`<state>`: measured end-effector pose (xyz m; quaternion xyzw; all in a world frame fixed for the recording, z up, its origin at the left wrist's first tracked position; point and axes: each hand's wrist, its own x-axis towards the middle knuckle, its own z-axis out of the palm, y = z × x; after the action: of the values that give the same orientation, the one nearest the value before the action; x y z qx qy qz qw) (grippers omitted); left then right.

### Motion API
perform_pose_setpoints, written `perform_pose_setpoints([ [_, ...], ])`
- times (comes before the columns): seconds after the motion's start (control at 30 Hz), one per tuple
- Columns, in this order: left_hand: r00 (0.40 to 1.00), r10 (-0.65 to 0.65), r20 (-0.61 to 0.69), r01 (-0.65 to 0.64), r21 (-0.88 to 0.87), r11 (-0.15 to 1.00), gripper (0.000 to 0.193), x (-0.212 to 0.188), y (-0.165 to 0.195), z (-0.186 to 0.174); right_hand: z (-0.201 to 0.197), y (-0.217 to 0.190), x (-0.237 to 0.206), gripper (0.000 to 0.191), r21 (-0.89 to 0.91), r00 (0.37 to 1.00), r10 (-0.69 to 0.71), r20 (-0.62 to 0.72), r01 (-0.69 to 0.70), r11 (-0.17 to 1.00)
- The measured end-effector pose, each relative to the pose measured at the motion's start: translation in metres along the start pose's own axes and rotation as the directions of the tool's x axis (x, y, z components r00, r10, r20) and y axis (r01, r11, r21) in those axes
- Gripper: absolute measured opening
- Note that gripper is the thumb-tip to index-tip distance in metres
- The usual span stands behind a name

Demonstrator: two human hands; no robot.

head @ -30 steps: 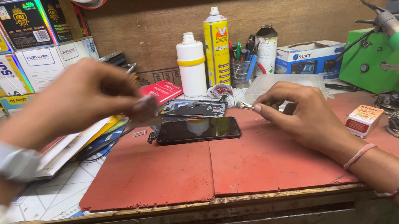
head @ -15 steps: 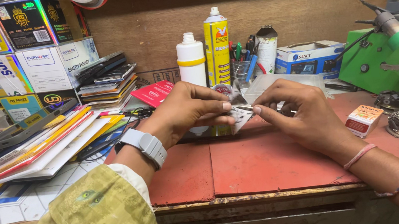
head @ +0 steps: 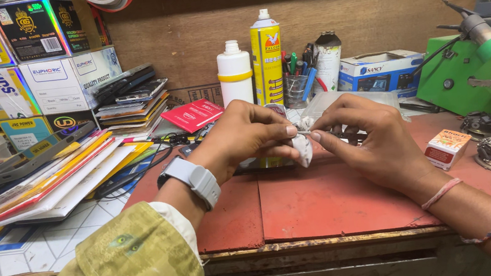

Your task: The person uses a metal spudger to pry and adjust components on a smartphone lying on a red work mat. They repeatedly wipe the device with a cloth and handle a small metal tool while working on the phone's edge.

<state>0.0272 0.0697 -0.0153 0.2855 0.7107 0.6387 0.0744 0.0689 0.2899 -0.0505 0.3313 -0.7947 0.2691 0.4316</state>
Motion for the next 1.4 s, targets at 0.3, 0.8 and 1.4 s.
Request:
perform_pose_setpoints([
  [0.3,0.933,0.272,-0.236,0.009,0.769,0.639,0.023,-0.025,0.03,-0.014,-0.007,0.003,-0.003,0.013,0.032,0.995,0.094,-0.02,-0.094,0.995],
  [0.8,0.951,-0.301,-0.07,0.239,0.786,0.571,0.026,-0.053,0.036,-0.057,-0.009,0.012,-0.005,0.017,-0.002,0.95,0.225,0.215,-0.23,0.973],
  [1.4,0.966,-0.233,0.113,0.038,0.829,0.558,0.023,-0.035,0.043,-0.026,-0.019,0.031,-0.008,0.017,0.011,0.934,0.262,0.243,-0.273,0.962],
])
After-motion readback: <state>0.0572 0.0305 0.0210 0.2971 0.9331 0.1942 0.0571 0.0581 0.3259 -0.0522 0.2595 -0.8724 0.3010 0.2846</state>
